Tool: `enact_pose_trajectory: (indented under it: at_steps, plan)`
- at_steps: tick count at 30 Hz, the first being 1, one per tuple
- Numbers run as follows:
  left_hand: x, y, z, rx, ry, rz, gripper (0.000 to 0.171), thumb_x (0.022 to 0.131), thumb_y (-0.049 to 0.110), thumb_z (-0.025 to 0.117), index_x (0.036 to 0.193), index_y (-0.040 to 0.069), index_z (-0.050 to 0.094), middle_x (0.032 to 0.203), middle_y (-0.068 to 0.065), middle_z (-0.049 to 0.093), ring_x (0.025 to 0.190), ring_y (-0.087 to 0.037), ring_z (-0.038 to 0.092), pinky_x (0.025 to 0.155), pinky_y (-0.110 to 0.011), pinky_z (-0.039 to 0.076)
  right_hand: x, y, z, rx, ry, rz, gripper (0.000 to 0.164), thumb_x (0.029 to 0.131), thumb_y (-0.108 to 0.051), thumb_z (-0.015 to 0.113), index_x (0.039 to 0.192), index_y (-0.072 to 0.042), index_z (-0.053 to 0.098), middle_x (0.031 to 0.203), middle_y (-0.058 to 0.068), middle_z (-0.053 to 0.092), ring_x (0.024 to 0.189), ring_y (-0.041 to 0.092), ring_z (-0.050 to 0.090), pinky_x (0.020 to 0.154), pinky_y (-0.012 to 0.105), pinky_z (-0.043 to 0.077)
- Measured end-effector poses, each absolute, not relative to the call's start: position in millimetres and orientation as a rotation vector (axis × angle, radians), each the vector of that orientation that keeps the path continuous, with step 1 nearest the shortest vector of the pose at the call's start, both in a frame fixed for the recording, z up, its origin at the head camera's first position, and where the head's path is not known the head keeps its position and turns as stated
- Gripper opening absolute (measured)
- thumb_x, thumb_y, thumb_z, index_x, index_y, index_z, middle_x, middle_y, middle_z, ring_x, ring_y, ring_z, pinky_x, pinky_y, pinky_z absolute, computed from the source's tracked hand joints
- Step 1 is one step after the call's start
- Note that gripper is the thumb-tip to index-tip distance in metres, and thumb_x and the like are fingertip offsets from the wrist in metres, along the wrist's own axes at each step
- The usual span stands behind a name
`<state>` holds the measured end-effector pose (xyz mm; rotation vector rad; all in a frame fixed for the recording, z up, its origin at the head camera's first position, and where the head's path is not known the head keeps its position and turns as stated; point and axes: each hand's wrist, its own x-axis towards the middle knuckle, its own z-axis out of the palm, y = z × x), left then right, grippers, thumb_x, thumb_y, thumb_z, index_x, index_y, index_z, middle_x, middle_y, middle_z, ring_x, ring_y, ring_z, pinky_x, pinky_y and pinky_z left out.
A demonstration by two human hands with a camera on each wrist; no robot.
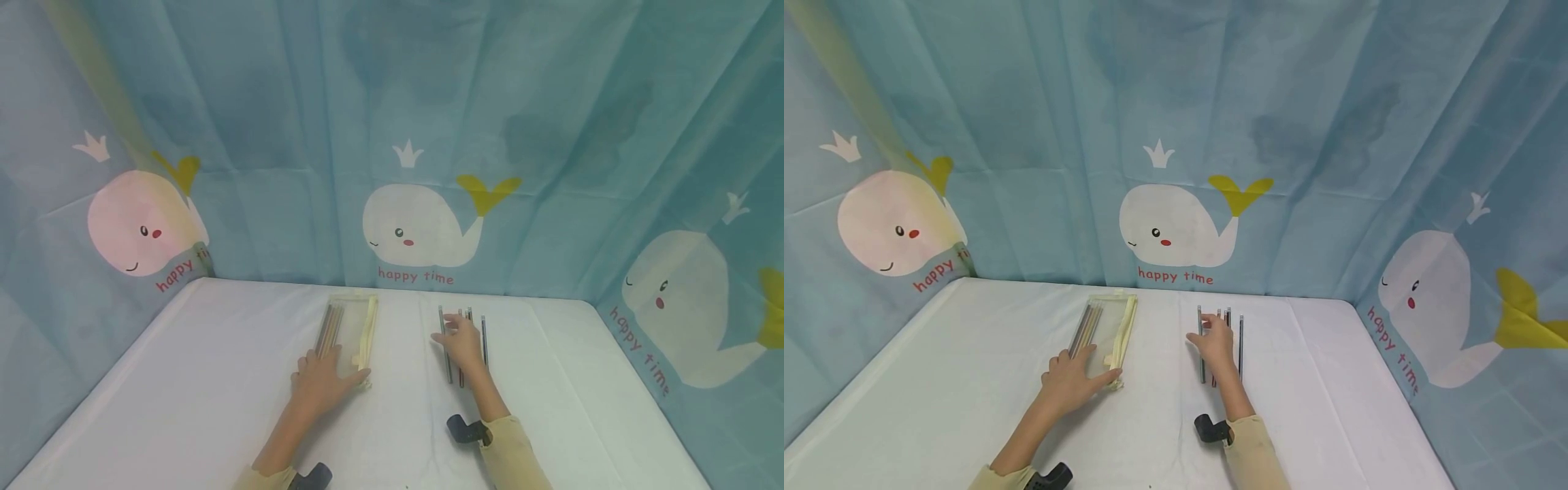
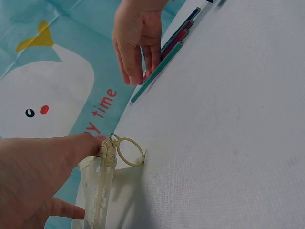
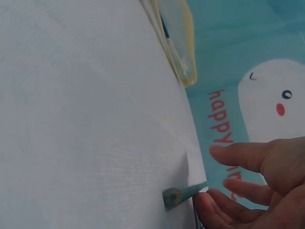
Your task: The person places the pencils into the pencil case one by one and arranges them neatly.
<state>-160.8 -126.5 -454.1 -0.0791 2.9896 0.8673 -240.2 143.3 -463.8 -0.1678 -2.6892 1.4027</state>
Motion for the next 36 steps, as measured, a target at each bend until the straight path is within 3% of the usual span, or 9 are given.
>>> enact_pose_trajectory:
  at_steps: [12,19,36]
  plan:
    - [-161.5,-126.6,-456.5,-0.081,2.993,0.868,0.093,0.088,0.063,0.074,0.149,-0.003,0.053,0.131,-0.037,0.053,0.115,-0.049,0.049,0.092,-0.067,0.041,-240.0,136.8,-466.8,-0.190,-2.750,1.333,0.051,0.088,-0.007,0.083,0.134,0.004,0.064,0.128,0.025,0.070,0.122,0.043,0.065,0.100,0.053,0.054]
    - [-161.4,-126.5,-455.7,-0.079,2.995,0.875,0.092,0.088,0.062,0.075,0.149,-0.003,0.053,0.130,-0.037,0.054,0.114,-0.048,0.049,0.092,-0.067,0.041,-240.6,134.9,-470.6,-0.172,-2.772,1.251,0.047,0.085,-0.005,0.084,0.127,0.006,0.068,0.115,0.022,0.072,0.110,0.038,0.070,0.093,0.048,0.058]
    - [-161.0,-126.7,-454.2,-0.080,2.987,0.879,0.092,0.089,0.062,0.075,0.149,-0.004,0.052,0.132,-0.038,0.053,0.116,-0.049,0.048,0.092,-0.068,0.040,-245.3,142.0,-466.8,-0.168,-2.807,1.325,0.038,0.090,-0.003,0.079,0.125,0.006,0.070,0.103,0.017,0.074,0.094,0.030,0.073,0.082,0.039,0.061]
